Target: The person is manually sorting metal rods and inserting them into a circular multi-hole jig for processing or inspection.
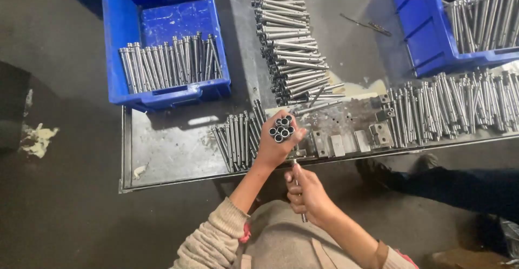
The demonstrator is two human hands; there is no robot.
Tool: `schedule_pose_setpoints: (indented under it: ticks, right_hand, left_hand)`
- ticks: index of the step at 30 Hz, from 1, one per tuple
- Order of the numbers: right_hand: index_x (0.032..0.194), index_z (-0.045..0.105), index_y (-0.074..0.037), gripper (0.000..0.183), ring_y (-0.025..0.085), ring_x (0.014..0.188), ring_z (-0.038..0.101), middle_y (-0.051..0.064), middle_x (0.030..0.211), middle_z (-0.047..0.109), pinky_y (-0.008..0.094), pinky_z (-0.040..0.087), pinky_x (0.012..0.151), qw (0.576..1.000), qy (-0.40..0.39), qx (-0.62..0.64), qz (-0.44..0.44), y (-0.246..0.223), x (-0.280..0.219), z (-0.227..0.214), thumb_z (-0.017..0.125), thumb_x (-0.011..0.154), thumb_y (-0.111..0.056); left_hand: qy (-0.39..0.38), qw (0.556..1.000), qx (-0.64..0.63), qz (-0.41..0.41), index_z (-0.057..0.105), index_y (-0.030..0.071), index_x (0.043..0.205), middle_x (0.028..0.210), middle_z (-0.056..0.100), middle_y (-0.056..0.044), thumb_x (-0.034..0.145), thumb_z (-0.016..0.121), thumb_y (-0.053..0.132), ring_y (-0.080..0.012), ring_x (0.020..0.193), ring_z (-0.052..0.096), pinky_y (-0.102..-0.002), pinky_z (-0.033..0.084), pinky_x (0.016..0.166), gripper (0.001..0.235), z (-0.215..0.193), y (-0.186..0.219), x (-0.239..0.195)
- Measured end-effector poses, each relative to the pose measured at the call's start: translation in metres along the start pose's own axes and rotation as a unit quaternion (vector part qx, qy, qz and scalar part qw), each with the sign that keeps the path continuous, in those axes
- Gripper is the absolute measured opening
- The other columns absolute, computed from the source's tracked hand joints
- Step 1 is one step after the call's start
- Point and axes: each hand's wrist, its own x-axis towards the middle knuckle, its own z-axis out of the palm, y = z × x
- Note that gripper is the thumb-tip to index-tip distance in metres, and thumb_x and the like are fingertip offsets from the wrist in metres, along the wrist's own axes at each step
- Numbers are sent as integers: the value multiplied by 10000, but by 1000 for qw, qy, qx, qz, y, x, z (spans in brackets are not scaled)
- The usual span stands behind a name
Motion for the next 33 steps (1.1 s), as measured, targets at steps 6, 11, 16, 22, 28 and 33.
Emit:
schedule_pose_setpoints:
  ticks: [6, 11, 16, 22, 28, 33]
  right_hand:
    - [845, 460, -106, 434, 65, 456, 140, -54, 614, 205, 234, 85, 361, 998, 46, 35, 4, 7, 10, 4, 444, 1089, -464]
    - [935, 464, -103, 372, 23, 415, 184, -80, 645, 188, 179, 180, 272, 999, 51, 16, -5, -8, 3, 16, 342, 1133, -393]
    - [924, 461, -106, 381, 8, 399, 197, -98, 629, 208, 174, 197, 262, 999, 28, 30, 19, -19, -2, 19, 344, 1127, -406]
    - [915, 481, -100, 391, 20, 382, 209, -80, 606, 214, 175, 215, 266, 997, 53, -42, -39, -14, -5, 23, 317, 1132, -381]
    - [878, 542, -58, 361, 87, 303, 354, -25, 514, 331, 221, 327, 252, 970, 103, -172, -139, 9, 13, -24, 368, 1113, -269]
    - [923, 484, -83, 381, 25, 392, 188, -78, 613, 199, 173, 168, 249, 999, 50, -9, -19, -19, 1, -9, 347, 1129, -373]
  left_hand:
    - [-16, 1000, -4, 6, 515, 172, 837, 806, 519, 43, 908, 705, 170, -109, 738, 517, -277, 483, 740, 203, -2, -1, 2]
    - [32, 999, -35, 8, 624, 97, 792, 641, 617, -43, 793, 816, 137, -67, 653, 549, -239, 462, 592, 197, 2, -17, 6]
    - [29, 999, -27, 15, 611, 94, 772, 646, 613, -44, 763, 809, 91, -80, 657, 554, -256, 475, 604, 198, 1, -14, 8]
    - [31, 999, -18, 18, 606, 90, 782, 648, 613, -55, 768, 805, 81, -99, 671, 564, -275, 496, 641, 200, 1, -14, 6]
    - [52, 998, -10, 15, 622, 91, 801, 667, 636, -74, 786, 810, 85, -115, 673, 582, -293, 507, 646, 189, 5, -26, 1]
    - [57, 998, -4, 13, 631, 92, 831, 680, 648, -66, 815, 821, 132, -104, 692, 589, -292, 515, 667, 196, 8, -19, -1]
